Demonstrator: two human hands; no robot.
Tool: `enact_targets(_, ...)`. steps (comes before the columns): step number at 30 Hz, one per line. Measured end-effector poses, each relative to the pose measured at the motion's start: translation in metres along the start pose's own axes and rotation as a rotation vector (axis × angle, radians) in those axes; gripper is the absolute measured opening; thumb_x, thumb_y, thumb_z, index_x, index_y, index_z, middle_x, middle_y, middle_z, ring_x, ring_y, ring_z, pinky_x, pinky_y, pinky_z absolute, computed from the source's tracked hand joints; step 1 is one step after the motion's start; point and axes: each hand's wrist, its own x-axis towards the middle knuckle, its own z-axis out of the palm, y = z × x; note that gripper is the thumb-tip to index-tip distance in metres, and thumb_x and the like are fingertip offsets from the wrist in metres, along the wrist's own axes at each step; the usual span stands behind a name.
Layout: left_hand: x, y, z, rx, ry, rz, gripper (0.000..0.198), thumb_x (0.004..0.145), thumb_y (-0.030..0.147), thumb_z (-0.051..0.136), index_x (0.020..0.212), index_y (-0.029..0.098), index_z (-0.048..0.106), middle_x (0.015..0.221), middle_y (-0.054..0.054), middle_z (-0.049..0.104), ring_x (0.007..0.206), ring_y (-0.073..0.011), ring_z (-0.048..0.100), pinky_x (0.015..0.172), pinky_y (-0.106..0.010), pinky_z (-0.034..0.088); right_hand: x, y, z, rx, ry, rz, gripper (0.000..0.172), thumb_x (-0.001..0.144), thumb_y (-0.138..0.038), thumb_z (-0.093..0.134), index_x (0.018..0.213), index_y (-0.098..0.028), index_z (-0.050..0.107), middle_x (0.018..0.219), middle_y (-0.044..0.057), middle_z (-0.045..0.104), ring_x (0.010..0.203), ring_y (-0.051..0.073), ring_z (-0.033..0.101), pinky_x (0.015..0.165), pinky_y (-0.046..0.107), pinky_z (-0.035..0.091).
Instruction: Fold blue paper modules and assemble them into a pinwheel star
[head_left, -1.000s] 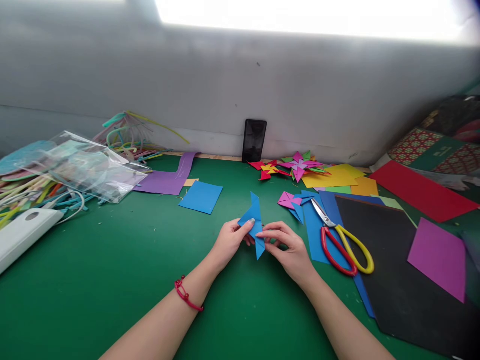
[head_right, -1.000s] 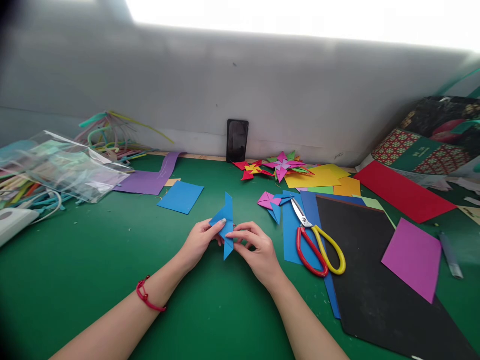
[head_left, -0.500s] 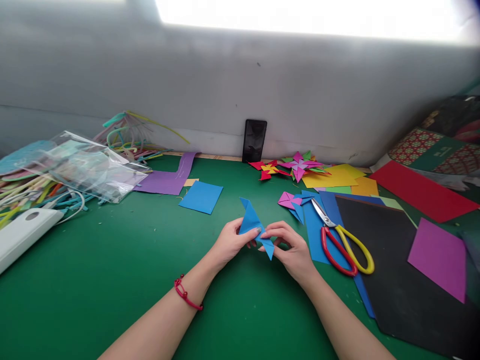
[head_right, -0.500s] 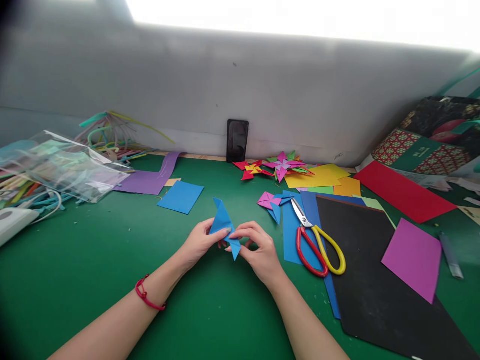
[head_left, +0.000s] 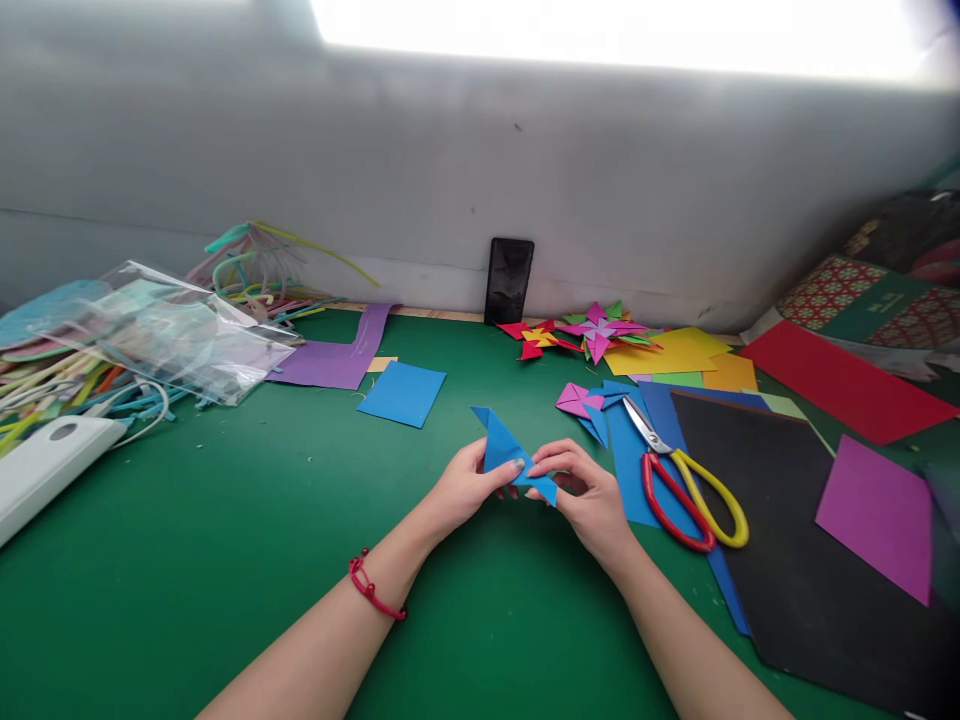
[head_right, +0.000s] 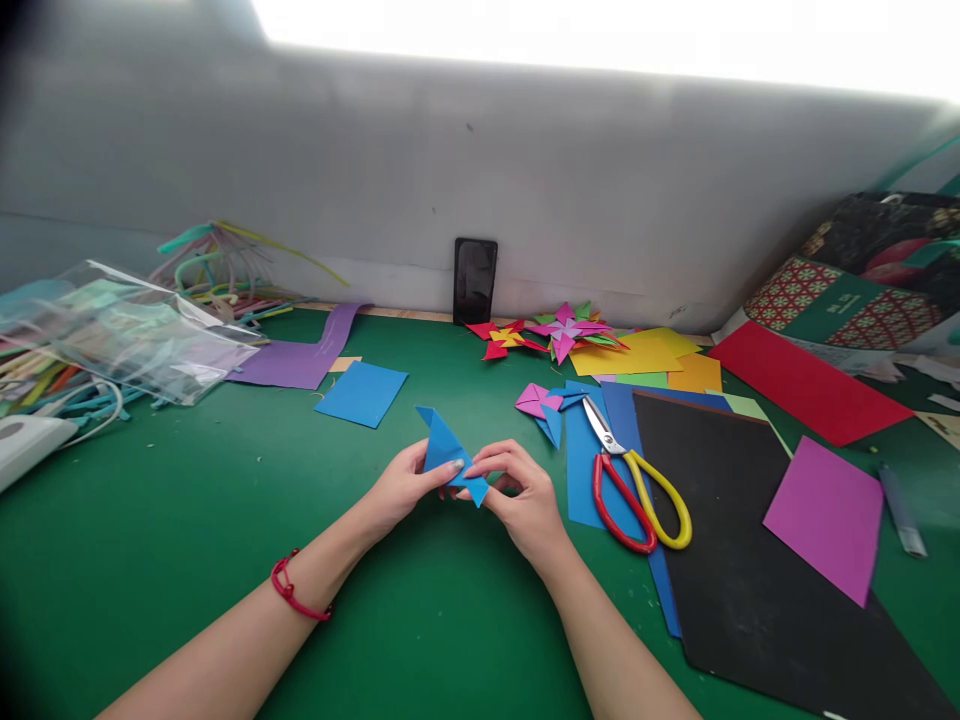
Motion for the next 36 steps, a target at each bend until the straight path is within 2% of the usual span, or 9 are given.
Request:
enact_targets(5,-0.001,0.003,0.001,-0.006,-0.034,0.008,0.021,0.077,0.035,0.054,0.078,0.013,0.054,0.069,-0.001,0.057,0.061,-0.0123,0.053,0.057,-0.023,0.041,0.001,0.0,0.0,0.004,0.02,0.005,0.006,0.068,-0.02,0.068,0.074,-0.021,0.065,0.088,0.004,0.05,0.076,0.016,0.054,0.052,0.024,0.049)
enact_targets(10,-0.002,0.005,0.002,0.015,-0.048,0.023,0.021,0.077,0.034,0.054,0.076,0.013,0.055,0.069,-0.001,0.057,0.06,-0.0119,0.053,0.056,-0.023,0.041,0.0,0.002,0.002,0.019,0.052,0.035,0.011,0.069,-0.022,0.067,0.065,-0.019,0.058,0.085,0.003,0.047,0.065,0.012,0.05,0.045,0.022,0.045)
enact_targets(16,0.0,0.0,0.002,0.018,-0.065,0.032,0.023,0.076,0.034,0.055,0.085,0.012,0.056,0.072,-0.003,0.061,0.059,-0.0133,0.057,0.054,-0.024,0.041,0.0,0.0,0.007,0.08,0.069,0.07,0.019,0.073,-0.023,0.063,0.061,-0.018,0.05,0.09,0.004,0.054,0.067,0.014,0.055,0.054,0.026,0.049)
enact_targets(21,-0.001,0.002,0.003,0.047,-0.086,0.014,0.024,0.079,0.034,0.052,0.087,0.012,0.056,0.077,-0.007,0.066,0.064,-0.0162,0.062,0.055,-0.024,0.04,0.001,-0.003,0.007,0.046,0.114,0.061,0.015,0.074,-0.022,0.063,0.063,-0.018,0.054,0.071,0.0,0.053,0.062,0.013,0.054,0.054,0.025,0.046)
enact_targets(26,-0.002,0.004,0.004,0.077,-0.074,0.005,0.022,0.08,0.032,0.051,0.088,0.012,0.055,0.08,-0.008,0.066,0.065,-0.0165,0.063,0.056,-0.024,0.041,0.001,0.0,0.009,0.022,0.167,0.104,0.011,0.072,-0.025,0.065,0.069,-0.018,0.056,0.07,-0.001,0.053,0.058,0.011,0.054,0.053,0.024,0.045)
enact_targets(29,-0.001,0.003,0.004,0.082,-0.072,0.006,0.023,0.08,0.033,0.051,0.088,0.012,0.054,0.079,-0.008,0.066,0.064,-0.0167,0.063,0.055,-0.023,0.041,0.001,0.003,0.01,0.039,0.229,0.159,0.027,0.065,-0.028,0.071,0.085,-0.021,0.054,0.074,-0.001,0.053,0.059,0.012,0.054,0.05,0.023,0.046)
enact_targets(31,-0.001,0.002,0.003,0.073,-0.068,0.005,0.022,0.08,0.033,0.051,0.087,0.012,0.054,0.077,-0.007,0.066,0.064,-0.0168,0.063,0.054,-0.023,0.041,0.0,0.003,0.01,-0.008,0.191,0.185,0.025,0.067,-0.031,0.069,0.083,-0.021,0.053,0.07,-0.002,0.052,0.056,0.012,0.052,0.046,0.022,0.043)
enact_targets(33,0.0,0.001,0.002,0.057,-0.075,0.004,0.021,0.08,0.032,0.051,0.085,0.012,0.054,0.073,-0.007,0.065,0.064,-0.0169,0.063,0.055,-0.024,0.041,-0.001,0.002,0.009,-0.097,0.096,0.19,0.019,0.075,-0.034,0.06,0.069,-0.019,0.051,0.062,-0.003,0.05,0.05,0.01,0.047,0.044,0.021,0.039)
enact_targets(36,0.0,0.0,0.001,0.039,-0.105,0.005,0.021,0.08,0.031,0.05,0.083,0.011,0.055,0.067,-0.007,0.065,0.064,-0.0165,0.062,0.056,-0.024,0.041,-0.002,-0.001,0.009,-0.202,-0.012,0.165,0.028,0.083,-0.035,0.05,0.06,-0.018,0.048,0.056,-0.003,0.047,0.048,0.01,0.043,0.045,0.022,0.036)
